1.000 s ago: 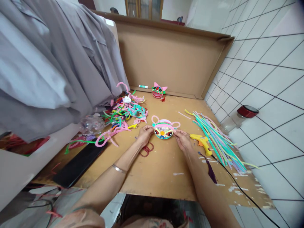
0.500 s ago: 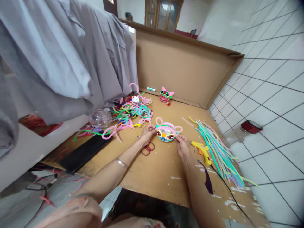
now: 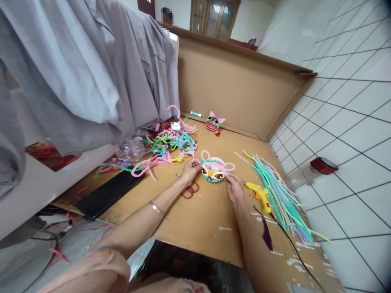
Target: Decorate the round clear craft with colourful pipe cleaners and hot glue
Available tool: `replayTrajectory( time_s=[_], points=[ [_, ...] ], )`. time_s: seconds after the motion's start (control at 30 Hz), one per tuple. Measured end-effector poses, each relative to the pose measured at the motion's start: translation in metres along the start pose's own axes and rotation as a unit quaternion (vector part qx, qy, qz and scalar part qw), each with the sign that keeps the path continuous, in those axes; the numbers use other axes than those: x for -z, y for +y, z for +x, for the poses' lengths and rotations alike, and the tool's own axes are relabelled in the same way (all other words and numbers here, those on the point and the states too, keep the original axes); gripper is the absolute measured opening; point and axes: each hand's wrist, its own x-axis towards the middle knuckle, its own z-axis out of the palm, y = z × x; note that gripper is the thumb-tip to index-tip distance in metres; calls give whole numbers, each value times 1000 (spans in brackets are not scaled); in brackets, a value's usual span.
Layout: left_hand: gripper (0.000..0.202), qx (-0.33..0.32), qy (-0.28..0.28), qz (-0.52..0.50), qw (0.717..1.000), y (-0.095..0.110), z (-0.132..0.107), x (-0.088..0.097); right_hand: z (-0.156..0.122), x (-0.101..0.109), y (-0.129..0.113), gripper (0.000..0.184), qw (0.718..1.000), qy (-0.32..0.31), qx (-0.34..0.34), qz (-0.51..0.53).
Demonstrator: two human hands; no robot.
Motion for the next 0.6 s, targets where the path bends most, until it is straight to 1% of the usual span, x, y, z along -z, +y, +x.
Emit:
replayTrajectory(
  time_s=[0.2, 0.33, 0.47, 0.6],
  points=[
    [27, 6, 4, -2, 1000, -1, 1, 3, -4, -6, -1, 18, 1000, -8, 9, -4],
    [34, 23, 16, -7, 1000, 0, 1, 3, -4, -6, 1, 20, 1000, 9, 1, 0],
    [43, 36, 23, -15, 999, 1, 1, 3, -2, -4, 3, 21, 1000, 10, -14, 13],
    [46, 38, 30, -22, 999, 1, 0, 2, 0, 1, 2, 23, 999, 12, -30, 21]
  ],
)
